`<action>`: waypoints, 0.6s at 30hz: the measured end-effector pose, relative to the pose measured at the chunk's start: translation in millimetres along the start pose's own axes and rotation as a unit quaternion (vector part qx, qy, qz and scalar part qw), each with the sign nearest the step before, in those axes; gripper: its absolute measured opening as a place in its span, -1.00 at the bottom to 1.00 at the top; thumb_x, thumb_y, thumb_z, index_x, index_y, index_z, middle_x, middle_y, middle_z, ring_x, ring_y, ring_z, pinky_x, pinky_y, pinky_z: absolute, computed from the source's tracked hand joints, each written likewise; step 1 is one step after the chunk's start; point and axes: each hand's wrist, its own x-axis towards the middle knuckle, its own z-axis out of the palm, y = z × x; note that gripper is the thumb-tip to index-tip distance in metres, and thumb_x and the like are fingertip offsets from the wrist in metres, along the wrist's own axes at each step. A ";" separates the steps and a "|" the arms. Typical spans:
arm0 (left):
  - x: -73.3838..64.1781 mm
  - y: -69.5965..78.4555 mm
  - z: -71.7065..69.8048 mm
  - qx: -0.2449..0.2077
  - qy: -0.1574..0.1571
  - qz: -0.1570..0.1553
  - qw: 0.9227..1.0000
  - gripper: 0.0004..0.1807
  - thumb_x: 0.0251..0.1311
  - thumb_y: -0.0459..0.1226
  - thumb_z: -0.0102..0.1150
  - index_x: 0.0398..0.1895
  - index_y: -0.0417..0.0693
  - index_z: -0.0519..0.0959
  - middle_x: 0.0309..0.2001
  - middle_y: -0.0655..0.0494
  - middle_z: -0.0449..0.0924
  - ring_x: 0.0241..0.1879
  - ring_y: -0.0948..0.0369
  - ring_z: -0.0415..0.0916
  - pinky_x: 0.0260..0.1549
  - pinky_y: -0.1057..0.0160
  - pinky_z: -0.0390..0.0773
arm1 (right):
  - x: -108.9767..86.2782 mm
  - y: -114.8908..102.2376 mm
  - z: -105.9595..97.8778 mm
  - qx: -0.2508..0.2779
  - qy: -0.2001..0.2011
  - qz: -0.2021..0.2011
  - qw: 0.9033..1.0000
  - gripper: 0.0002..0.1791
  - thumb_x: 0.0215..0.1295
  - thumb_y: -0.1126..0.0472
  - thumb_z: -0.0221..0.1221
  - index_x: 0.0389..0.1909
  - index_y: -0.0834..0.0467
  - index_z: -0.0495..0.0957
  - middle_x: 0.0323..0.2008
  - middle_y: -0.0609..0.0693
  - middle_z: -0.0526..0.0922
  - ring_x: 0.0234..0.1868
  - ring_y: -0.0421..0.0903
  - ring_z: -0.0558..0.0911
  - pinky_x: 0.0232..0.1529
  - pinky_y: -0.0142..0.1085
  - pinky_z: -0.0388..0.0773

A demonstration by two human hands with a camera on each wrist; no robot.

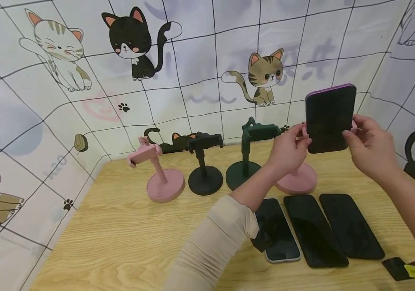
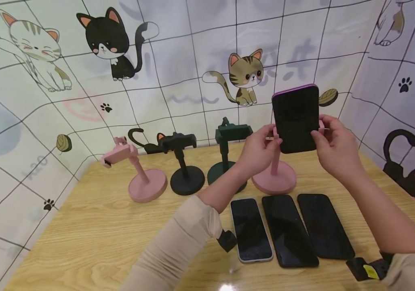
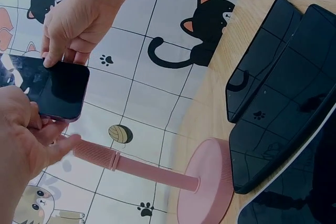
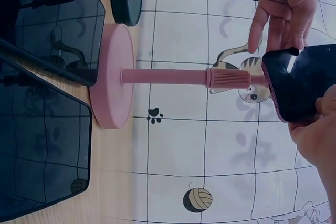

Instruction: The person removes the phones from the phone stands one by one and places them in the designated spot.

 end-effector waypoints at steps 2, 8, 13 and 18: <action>-0.3 -0.4 1.6 0.004 0.008 0.003 1.000 -0.57 0.26 -0.28 -0.01 0.21 0.07 0.32 -0.03 0.24 0.52 -0.16 0.46 0.50 -0.44 0.60 0.45 | -0.3 -0.1 0.2 0.005 0.012 -0.002 1.000 -0.58 0.31 0.22 -0.02 0.12 0.36 0.30 -0.36 -0.34 0.35 -0.37 -0.53 0.32 -0.38 -0.79 0.24; -4.6 -3.0 4.7 0.026 0.026 0.032 0.999 -0.61 0.27 -0.29 -0.04 0.18 0.02 0.36 -0.12 0.22 0.58 -0.21 0.49 0.51 -0.56 0.59 0.42 | -1.7 3.4 2.1 0.014 0.023 -0.001 1.000 -0.64 0.29 0.26 0.00 0.05 0.36 0.33 -0.41 -0.42 0.31 -0.39 -0.48 0.32 -0.39 -0.77 0.25; -6.3 -4.0 4.7 0.056 0.042 0.077 0.995 -0.61 0.27 -0.31 -0.03 0.18 -0.04 0.37 -0.13 0.19 0.60 -0.19 0.48 0.52 -0.53 0.64 0.39 | -1.3 6.2 4.8 0.027 0.030 -0.009 0.999 -0.66 0.28 0.30 0.01 0.03 0.36 0.34 -0.39 -0.38 0.33 -0.37 -0.45 0.34 -0.36 -0.78 0.26; -5.5 -6.9 3.3 0.066 0.064 0.113 0.989 -0.64 0.27 -0.35 -0.05 0.14 -0.09 0.39 -0.14 0.14 0.61 -0.17 0.46 0.52 -0.39 0.68 0.39 | 2.3 3.7 8.3 0.047 0.041 -0.026 0.998 -0.68 0.25 0.36 0.02 0.02 0.37 0.34 -0.36 -0.27 0.36 -0.33 -0.42 0.37 -0.30 -0.77 0.28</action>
